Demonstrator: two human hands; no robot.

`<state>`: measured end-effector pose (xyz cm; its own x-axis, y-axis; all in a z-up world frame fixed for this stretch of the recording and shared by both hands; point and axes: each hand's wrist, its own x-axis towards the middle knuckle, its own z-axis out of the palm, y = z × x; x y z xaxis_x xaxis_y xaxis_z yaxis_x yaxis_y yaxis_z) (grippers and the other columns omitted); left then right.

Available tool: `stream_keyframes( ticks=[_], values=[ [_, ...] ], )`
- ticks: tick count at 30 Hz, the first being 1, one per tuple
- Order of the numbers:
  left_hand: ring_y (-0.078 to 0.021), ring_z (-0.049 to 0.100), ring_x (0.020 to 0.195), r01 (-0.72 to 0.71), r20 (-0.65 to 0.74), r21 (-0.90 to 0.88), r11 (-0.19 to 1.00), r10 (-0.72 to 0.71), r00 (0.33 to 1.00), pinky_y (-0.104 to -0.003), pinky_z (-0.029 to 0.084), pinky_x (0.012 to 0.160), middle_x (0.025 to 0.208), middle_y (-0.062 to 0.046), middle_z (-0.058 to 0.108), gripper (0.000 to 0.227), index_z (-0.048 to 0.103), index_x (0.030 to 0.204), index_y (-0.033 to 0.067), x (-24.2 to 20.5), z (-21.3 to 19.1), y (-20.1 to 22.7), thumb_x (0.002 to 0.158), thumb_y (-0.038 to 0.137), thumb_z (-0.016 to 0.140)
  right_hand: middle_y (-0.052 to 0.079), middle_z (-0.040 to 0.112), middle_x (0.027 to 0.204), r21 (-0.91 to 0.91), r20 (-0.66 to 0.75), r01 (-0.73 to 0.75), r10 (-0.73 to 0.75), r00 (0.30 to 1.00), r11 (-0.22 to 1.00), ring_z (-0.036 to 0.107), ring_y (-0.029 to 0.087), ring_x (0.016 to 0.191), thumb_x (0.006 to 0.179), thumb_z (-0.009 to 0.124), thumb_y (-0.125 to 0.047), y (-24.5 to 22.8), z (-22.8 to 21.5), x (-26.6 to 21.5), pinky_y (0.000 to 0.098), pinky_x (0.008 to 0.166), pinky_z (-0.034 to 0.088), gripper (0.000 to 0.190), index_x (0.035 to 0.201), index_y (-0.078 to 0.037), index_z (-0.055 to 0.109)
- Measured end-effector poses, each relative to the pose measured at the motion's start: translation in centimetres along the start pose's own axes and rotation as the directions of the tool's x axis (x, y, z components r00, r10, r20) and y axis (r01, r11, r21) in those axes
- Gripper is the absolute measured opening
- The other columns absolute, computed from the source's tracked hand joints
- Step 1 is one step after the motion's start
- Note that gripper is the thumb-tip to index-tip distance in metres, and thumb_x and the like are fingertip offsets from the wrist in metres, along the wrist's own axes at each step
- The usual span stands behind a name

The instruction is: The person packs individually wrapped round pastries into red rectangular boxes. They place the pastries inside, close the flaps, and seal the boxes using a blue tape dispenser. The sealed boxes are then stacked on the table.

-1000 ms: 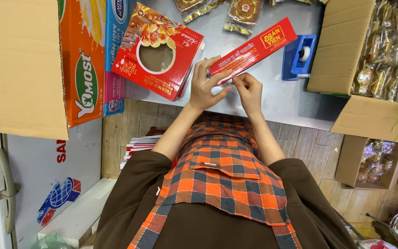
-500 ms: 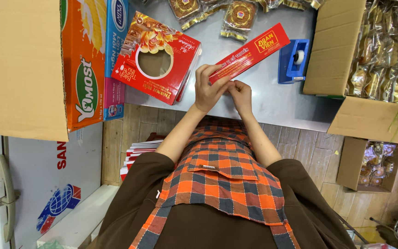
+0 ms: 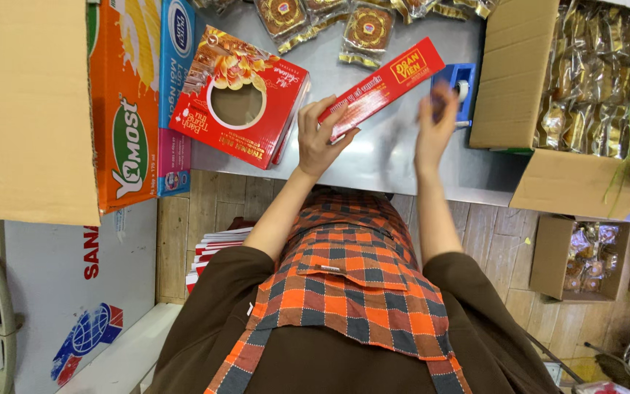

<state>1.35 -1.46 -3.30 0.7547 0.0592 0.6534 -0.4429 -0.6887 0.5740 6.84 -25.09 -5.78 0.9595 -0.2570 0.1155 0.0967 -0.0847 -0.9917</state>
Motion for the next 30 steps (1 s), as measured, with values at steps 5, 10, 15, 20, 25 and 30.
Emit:
stream_keyframes(
  ticks=[5,10,15,20,25,30],
  values=[
    [-0.0284,0.051,0.128,-0.017,0.012,-0.016,1.000,0.017,1.000,-0.040,0.048,0.109,0.140,-0.005,0.053,0.066,0.063,0.135,0.0180,0.1,-0.3,-0.1,0.078,0.023,0.096,0.013,0.047,0.158,0.131,0.388,0.142,-0.182,0.904,0.981,0.053,0.021,0.140,0.108,0.066,-0.003,-1.4,-1.4,6.3,0.0351,0.115,0.047,0.015,0.122,-0.005,0.072],
    [-0.0287,0.053,0.125,-0.036,0.003,0.001,0.999,0.036,0.999,-0.041,0.048,0.107,0.140,-0.005,0.054,0.066,0.063,0.134,0.0186,0.1,-0.4,0.1,0.077,0.024,0.096,0.013,0.052,0.154,0.383,0.360,0.065,-0.214,0.908,0.921,0.054,0.023,0.141,0.100,0.072,0.006,1.6,-1.7,6.9,0.0366,0.119,0.047,0.016,0.108,-0.008,0.072],
    [-0.0307,0.054,0.128,-0.004,-0.013,0.002,1.000,0.004,1.000,-0.042,0.048,0.108,0.143,-0.008,0.052,0.081,0.051,0.144,0.0174,-0.3,-0.2,0.3,0.077,0.026,0.097,0.015,0.051,0.158,0.321,0.187,0.152,-0.219,0.957,0.935,0.054,0.026,0.140,0.106,0.076,0.004,3.3,-0.6,5.5,0.0368,0.119,0.045,0.026,0.124,-0.009,0.064],
    [-0.0322,0.055,0.132,0.023,0.075,-0.100,0.995,-0.015,0.997,-0.043,0.049,0.111,0.149,-0.013,0.053,0.100,0.032,0.155,0.0079,-1.6,-0.6,0.1,0.079,0.025,0.095,0.014,0.045,0.154,0.298,0.134,-0.289,0.260,0.956,0.910,0.048,0.029,0.141,0.092,0.075,-0.015,-0.6,0.3,-1.0,0.0462,0.103,0.053,0.082,0.157,-0.015,0.025],
    [-0.0314,0.060,0.132,-0.108,0.236,-0.346,0.932,0.198,0.951,-0.042,0.056,0.108,0.149,-0.014,0.055,0.085,0.037,0.153,0.0081,-3.7,-2.3,2.3,0.088,0.032,0.085,0.014,0.051,0.147,0.481,0.375,-0.604,0.474,0.797,0.635,0.056,0.030,0.132,0.093,0.072,-0.030,-1.9,-1.3,-6.4,0.0515,0.094,0.059,0.079,0.155,-0.010,0.029],
    [-0.0221,0.067,0.127,0.094,0.470,-0.411,0.907,0.123,0.874,-0.041,0.056,0.108,0.142,-0.007,0.064,0.065,0.055,0.145,0.0101,-6.3,-2.8,3.3,0.093,0.043,0.074,0.018,0.057,0.139,0.402,0.111,-0.427,0.420,0.901,0.810,0.059,0.029,0.127,0.096,0.076,-0.019,0.8,-3.9,-7.6,0.0415,0.105,0.054,0.066,0.148,0.002,0.040]
  ],
)
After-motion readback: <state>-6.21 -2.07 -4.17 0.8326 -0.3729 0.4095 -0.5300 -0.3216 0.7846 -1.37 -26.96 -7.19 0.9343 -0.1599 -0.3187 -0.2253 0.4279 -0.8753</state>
